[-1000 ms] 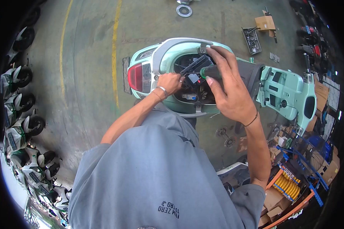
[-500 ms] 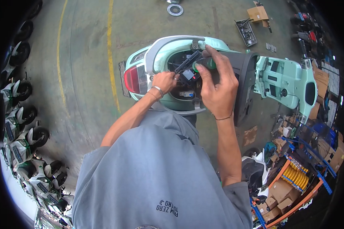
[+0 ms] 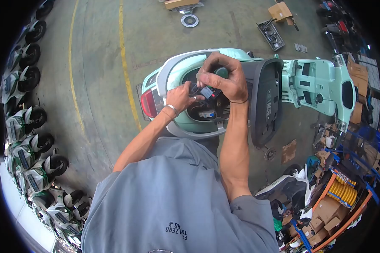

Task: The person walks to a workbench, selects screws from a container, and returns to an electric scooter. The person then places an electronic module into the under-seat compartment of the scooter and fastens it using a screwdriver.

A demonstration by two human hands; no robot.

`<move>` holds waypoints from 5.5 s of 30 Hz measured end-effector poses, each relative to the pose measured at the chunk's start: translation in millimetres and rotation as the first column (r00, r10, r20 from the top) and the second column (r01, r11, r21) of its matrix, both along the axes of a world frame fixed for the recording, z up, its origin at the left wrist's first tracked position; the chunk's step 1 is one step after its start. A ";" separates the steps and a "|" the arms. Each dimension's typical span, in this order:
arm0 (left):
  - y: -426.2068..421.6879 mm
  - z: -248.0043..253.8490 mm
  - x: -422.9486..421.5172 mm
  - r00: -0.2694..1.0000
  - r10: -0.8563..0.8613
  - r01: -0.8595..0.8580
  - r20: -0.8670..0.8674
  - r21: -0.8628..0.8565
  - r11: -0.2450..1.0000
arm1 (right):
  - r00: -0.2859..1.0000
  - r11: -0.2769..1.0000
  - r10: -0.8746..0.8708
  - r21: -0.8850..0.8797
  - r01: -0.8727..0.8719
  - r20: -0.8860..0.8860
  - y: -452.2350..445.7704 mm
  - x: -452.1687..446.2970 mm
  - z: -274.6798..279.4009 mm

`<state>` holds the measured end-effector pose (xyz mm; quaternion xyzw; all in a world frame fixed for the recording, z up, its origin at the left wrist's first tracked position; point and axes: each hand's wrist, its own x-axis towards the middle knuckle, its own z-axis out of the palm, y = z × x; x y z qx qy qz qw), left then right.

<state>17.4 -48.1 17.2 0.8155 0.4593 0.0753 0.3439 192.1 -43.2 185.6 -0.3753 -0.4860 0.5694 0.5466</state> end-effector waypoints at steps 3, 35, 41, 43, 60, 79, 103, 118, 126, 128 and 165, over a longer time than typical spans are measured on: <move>8.7 -9.8 14.7 0.982 -0.175 0.180 -0.068 0.063 0.982 | 1.000 0.983 -0.007 0.184 0.003 0.017 15.0 -3.8 -4.7; 11.4 -41.8 0.3 0.942 -0.271 0.212 0.198 0.274 0.938 | 0.988 0.998 -0.059 0.030 0.064 -0.146 0.4 12.8 -7.9; 5.5 -62.3 -1.1 0.960 -0.249 0.212 0.126 0.252 0.944 | 0.783 0.761 -0.612 0.348 0.547 0.107 -9.3 -27.9 -34.6; 5.7 -65.4 -0.9 0.955 -0.271 0.241 0.119 0.221 0.945 | 0.636 0.613 -0.765 0.416 0.672 0.100 -6.4 -29.3 -35.7; 4.6 -65.3 1.7 0.948 -0.318 0.305 0.026 0.222 0.926 | 0.332 0.379 -0.923 0.314 0.871 0.193 -14.8 -56.9 -16.8; 4.6 -57.9 -0.4 0.944 -0.311 0.277 0.111 0.249 0.928 | 0.309 0.385 -0.916 0.349 0.854 0.257 -6.4 -58.9 -6.8; -1.1 -65.1 5.0 0.957 -0.285 0.257 0.052 0.306 0.917 | 0.949 0.960 -0.218 0.224 0.167 0.226 4.5 16.2 -3.5; 2.3 -66.3 -0.4 0.940 -0.322 0.256 0.116 0.387 0.886 | 0.406 0.472 -0.880 0.360 0.805 0.244 -3.8 -53.9 -16.5; -1.5 -65.4 2.0 0.944 -0.312 0.252 0.105 0.379 0.890 | 0.976 0.985 -0.175 0.028 0.173 0.130 -8.5 -4.3 -6.4; -3.0 -62.2 2.1 0.945 -0.309 0.246 0.110 0.385 0.889 | 0.902 0.917 -0.399 0.064 0.394 0.165 -14.1 -21.4 -4.1; -32.5 -9.5 -25.8 0.744 0.523 0.261 0.416 -0.901 0.347 | 0.642 0.909 -0.150 -0.149 0.388 0.752 -115.6 -52.0 -67.4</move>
